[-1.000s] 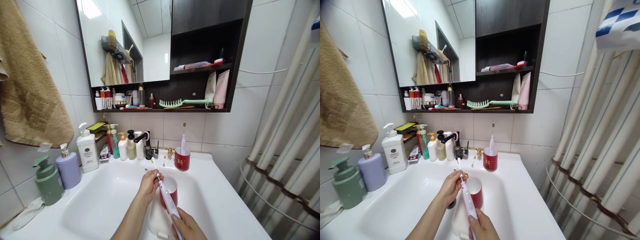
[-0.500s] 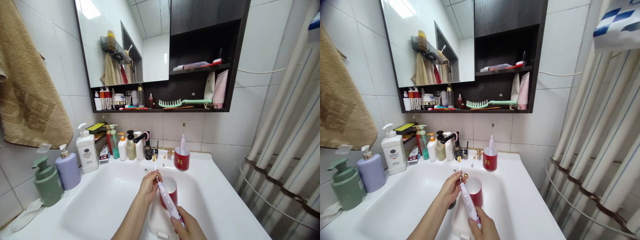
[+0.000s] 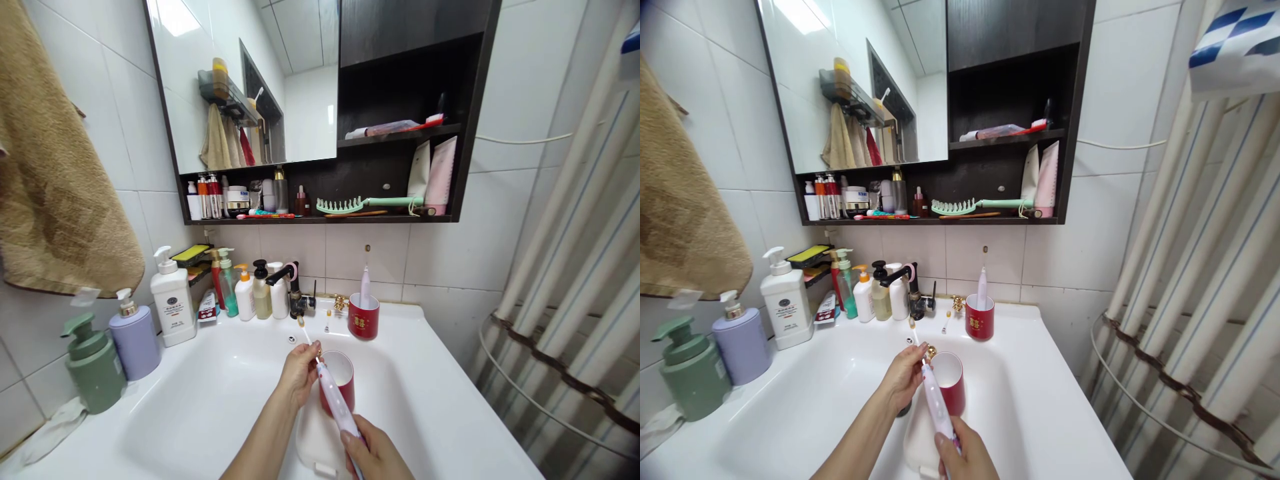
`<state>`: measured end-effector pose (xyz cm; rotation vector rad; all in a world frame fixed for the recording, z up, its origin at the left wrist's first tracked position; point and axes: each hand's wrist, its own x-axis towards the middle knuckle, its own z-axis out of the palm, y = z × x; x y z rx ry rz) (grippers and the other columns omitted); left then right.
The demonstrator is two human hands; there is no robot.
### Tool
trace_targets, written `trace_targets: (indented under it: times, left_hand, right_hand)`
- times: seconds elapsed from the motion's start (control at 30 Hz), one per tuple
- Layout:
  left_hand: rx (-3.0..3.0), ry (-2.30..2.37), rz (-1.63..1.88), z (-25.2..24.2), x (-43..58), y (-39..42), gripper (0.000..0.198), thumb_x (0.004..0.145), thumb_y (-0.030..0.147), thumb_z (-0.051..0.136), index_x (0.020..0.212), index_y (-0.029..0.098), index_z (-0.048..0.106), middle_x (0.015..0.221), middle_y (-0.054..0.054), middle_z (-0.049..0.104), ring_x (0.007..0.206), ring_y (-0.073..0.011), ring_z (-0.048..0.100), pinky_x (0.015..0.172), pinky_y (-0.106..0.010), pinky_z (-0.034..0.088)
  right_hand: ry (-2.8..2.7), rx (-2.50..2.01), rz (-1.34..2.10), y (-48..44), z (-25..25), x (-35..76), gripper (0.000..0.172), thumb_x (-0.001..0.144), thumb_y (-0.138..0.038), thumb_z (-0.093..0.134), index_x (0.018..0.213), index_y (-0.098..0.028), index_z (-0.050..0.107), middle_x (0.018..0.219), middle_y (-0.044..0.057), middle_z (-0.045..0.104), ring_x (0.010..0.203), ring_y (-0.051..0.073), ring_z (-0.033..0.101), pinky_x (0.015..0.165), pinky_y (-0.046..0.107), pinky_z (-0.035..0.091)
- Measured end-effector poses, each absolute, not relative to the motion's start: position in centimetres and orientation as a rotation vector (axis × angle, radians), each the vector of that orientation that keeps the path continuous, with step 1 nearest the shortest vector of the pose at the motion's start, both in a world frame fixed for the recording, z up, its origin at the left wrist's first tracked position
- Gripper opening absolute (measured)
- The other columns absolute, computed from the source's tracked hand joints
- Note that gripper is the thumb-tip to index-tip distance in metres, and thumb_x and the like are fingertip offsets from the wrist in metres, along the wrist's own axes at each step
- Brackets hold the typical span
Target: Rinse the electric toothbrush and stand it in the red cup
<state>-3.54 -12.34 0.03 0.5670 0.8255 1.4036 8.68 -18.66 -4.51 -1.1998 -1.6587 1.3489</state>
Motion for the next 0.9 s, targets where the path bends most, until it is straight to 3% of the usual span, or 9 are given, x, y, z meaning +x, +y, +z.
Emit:
trace_targets:
  times: [0.5, 0.63, 0.9]
  left_hand:
    - [0.607, 0.859, 1.329, 1.3, -2.4, -13.6, 0.027, 0.064, 0.037, 0.049, 0.056, 0.012, 0.046, 0.046, 0.0, 0.049, 0.044, -0.0093, 0.051, 0.048, -0.021, 0.038]
    - [0.597, 0.814, 1.404, 1.6, -2.4, -13.8, 0.021, 0.066, 0.032, 0.048, 0.062, 0.011, 0.049, 0.056, -0.003, 0.054, 0.051, -0.0109, 0.053, 0.052, -0.023, 0.04]
    - [0.562, 0.766, 1.395, 1.1, -1.9, -13.7, 0.017, 0.066, 0.028, 0.05, 0.06, 0.012, 0.048, 0.05, -0.001, 0.051, 0.047, -0.0089, 0.05, 0.05, -0.021, 0.039]
  right_hand:
    - [-1.537, -1.134, 1.481, -18.7, -3.7, 8.5, 0.041, 0.06, -0.052, 0.039, 0.074, -0.014, 0.038, 0.044, -0.007, 0.04, 0.029, 0.003, 0.034, 0.03, 0.016, 0.024]
    - [-1.486, -1.082, 1.547, -18.9, -3.3, 8.5, 0.045, 0.058, -0.056, 0.039, 0.074, -0.014, 0.038, 0.045, -0.007, 0.041, 0.026, 0.003, 0.033, 0.028, 0.017, 0.022]
    - [-1.453, -1.088, 1.511, -19.1, -3.7, 8.3, 0.046, 0.059, -0.055, 0.039, 0.077, -0.013, 0.039, 0.044, -0.007, 0.04, 0.028, 0.003, 0.033, 0.029, 0.016, 0.022]
